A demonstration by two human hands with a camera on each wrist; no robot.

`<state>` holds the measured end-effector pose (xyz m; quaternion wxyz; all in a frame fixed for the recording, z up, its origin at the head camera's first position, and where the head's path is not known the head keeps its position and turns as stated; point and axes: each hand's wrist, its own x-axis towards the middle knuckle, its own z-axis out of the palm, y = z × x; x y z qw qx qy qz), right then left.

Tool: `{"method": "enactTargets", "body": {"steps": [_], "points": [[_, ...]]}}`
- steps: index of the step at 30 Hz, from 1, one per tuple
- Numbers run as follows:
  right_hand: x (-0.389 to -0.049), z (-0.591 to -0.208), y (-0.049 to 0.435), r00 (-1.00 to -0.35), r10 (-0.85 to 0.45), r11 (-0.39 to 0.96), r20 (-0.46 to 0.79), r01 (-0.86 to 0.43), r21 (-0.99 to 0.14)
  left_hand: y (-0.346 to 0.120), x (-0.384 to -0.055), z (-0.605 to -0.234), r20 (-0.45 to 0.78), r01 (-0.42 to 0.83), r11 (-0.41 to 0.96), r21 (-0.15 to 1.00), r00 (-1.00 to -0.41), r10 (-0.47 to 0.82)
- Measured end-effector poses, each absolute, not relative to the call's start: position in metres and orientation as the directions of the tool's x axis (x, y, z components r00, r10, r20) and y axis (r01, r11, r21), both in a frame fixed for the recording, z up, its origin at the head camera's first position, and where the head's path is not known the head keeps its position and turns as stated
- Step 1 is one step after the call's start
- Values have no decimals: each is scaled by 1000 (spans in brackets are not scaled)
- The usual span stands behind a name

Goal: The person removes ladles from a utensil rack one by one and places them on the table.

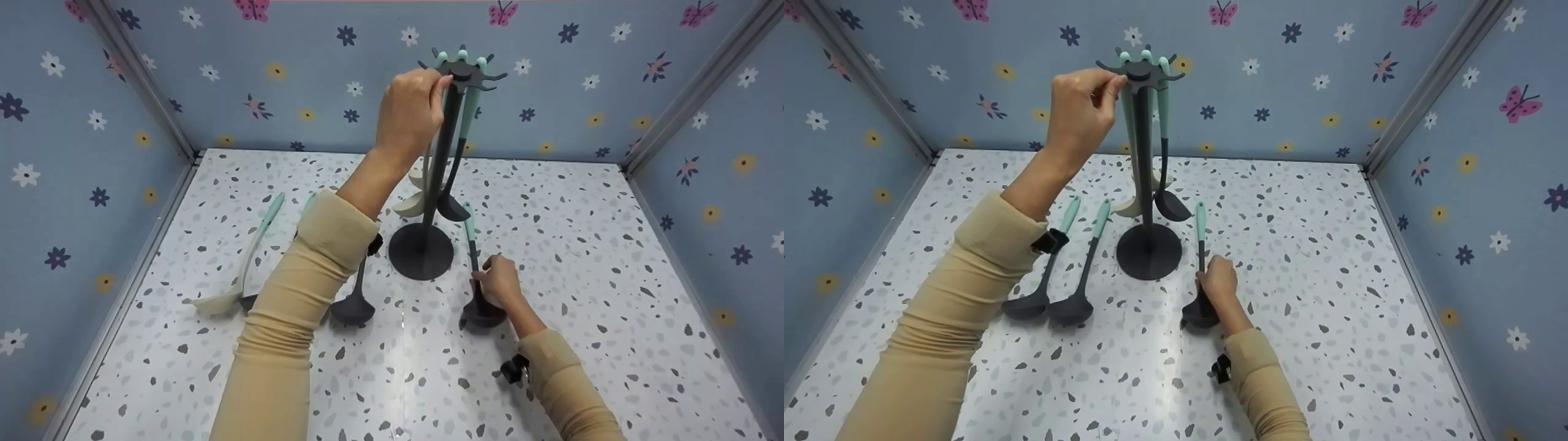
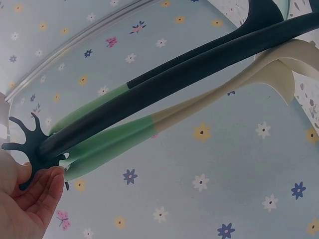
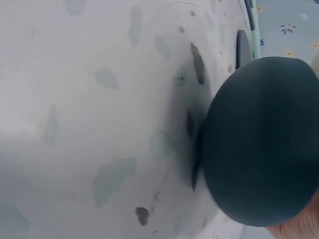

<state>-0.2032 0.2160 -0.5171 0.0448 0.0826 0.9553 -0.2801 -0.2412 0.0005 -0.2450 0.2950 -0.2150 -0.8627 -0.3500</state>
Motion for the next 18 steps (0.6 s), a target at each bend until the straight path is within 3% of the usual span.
{"method": "enactTargets", "body": {"steps": [10,18], "points": [[-208,-488,224,-984,35,752,175,-89,-654,1,-242,-246,666,576,659,484,-731,150],[-220,-461,220,-954,28,579,299,-228,-783,0,-241,-245,658,583,661,473,-732,175]]}}
